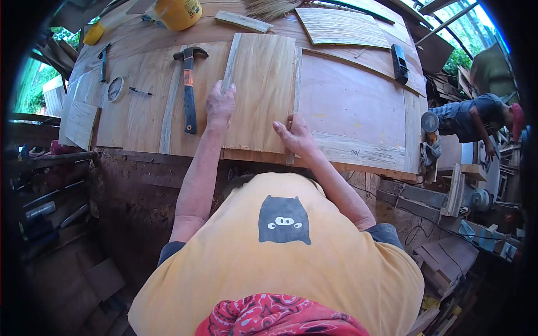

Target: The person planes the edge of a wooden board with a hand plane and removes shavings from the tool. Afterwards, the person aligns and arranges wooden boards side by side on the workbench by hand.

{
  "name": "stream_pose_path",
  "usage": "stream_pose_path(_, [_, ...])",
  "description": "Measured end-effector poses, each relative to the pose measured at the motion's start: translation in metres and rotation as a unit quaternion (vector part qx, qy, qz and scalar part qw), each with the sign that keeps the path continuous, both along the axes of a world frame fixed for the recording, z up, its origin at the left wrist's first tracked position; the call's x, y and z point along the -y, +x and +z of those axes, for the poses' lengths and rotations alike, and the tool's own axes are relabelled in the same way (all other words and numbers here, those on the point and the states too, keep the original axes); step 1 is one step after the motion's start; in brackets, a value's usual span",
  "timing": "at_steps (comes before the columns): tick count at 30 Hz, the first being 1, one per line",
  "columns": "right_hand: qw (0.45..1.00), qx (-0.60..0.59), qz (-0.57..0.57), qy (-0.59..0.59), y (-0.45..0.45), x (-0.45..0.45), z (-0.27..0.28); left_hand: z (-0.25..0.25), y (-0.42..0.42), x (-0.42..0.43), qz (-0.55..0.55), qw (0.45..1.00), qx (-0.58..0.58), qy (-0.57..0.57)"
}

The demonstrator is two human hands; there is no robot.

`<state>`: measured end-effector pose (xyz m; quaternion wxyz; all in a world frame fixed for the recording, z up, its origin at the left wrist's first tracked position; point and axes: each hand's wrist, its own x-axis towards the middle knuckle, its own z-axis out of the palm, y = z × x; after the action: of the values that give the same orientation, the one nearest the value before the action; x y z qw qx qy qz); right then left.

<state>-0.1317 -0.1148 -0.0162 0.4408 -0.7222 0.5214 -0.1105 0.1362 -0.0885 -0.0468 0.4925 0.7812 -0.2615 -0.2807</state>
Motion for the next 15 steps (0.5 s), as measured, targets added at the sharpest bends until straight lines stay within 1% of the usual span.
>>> stream_pose_path(2, [0.998, 0.01, -0.057, 0.037, -0.007, 0.008, 0.001, 0.026, -0.016, -0.008, 0.007, 0.997, -0.081, -0.016])
stream_pose_path(4, [0.992, 0.024, -0.111, 0.055, -0.021, 0.015, 0.006, 0.023, -0.026, -0.012, 0.011, 0.984, -0.168, -0.059])
stream_pose_path(5, [0.993, -0.006, -0.114, -0.002, -0.032, 0.017, -0.002, 0.02, -0.031, -0.014, 0.014, 0.974, -0.21, -0.08])
stream_pose_path(7, [0.984, -0.062, -0.118, -0.117, -0.057, 0.022, -0.027, 0.037, -0.057, -0.023, -0.011, 0.972, -0.23, -0.054])
stream_pose_path(8, [0.985, -0.04, -0.146, -0.089, -0.07, 0.027, -0.028, 0.044, -0.07, -0.027, -0.024, 0.969, -0.241, -0.041])
stream_pose_path(10, [0.979, 0.002, -0.2, -0.03, -0.095, 0.037, -0.024, 0.031, -0.087, -0.032, -0.095, 0.959, -0.261, -0.051])
stream_pose_path(11, [0.981, -0.043, -0.188, -0.019, -0.109, 0.04, -0.019, 0.022, -0.095, -0.032, -0.13, 0.952, -0.27, -0.056])
stream_pose_path(13, [0.978, -0.131, -0.164, 0.004, -0.132, 0.041, 0.005, 0.009, -0.114, -0.029, -0.229, 0.922, -0.283, -0.129])
stream_pose_path(14, [0.974, -0.118, -0.192, 0.005, -0.146, 0.041, 0.004, 0.005, -0.122, -0.027, -0.276, 0.902, -0.288, -0.165])
stream_pose_path(15, [0.97, -0.106, -0.219, 0.007, -0.163, 0.04, 0.001, 0.005, -0.131, -0.024, -0.325, 0.904, -0.23, -0.154])
